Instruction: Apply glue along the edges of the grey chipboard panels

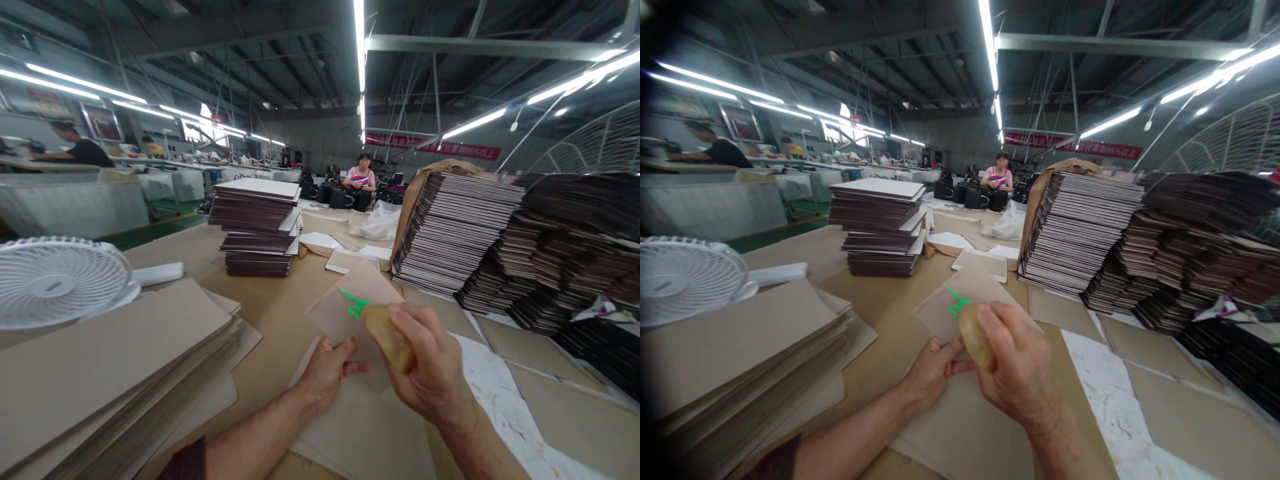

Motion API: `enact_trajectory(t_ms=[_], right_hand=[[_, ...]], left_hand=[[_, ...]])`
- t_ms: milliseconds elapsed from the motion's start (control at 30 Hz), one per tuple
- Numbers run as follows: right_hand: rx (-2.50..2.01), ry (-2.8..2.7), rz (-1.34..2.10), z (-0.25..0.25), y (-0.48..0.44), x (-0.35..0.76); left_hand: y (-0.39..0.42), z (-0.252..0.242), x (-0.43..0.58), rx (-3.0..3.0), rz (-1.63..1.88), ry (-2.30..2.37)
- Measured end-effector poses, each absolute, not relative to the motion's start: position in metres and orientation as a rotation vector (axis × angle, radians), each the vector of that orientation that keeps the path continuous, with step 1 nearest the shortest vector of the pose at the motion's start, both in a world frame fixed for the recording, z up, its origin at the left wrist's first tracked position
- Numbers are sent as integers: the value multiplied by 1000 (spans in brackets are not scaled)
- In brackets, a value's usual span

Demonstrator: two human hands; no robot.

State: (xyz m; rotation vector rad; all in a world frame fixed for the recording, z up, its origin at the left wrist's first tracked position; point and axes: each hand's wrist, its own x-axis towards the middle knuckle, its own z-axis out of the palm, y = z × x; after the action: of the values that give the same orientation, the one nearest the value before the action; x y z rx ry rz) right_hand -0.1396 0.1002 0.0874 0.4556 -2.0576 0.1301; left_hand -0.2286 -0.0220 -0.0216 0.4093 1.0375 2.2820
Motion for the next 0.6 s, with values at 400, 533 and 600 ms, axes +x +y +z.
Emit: enact_trajectory(t_ms=[400, 533, 600], right_hand=[[308, -1922, 92, 99, 126, -142], [269, -1913, 111, 99, 126, -141], [320, -1966, 129, 100, 126, -141]], left_hand=[[-24, -20, -226, 386, 2233, 1106], [-23, -20, -226, 398, 2207, 1134], [-23, -19, -226, 393, 2207, 1141]])
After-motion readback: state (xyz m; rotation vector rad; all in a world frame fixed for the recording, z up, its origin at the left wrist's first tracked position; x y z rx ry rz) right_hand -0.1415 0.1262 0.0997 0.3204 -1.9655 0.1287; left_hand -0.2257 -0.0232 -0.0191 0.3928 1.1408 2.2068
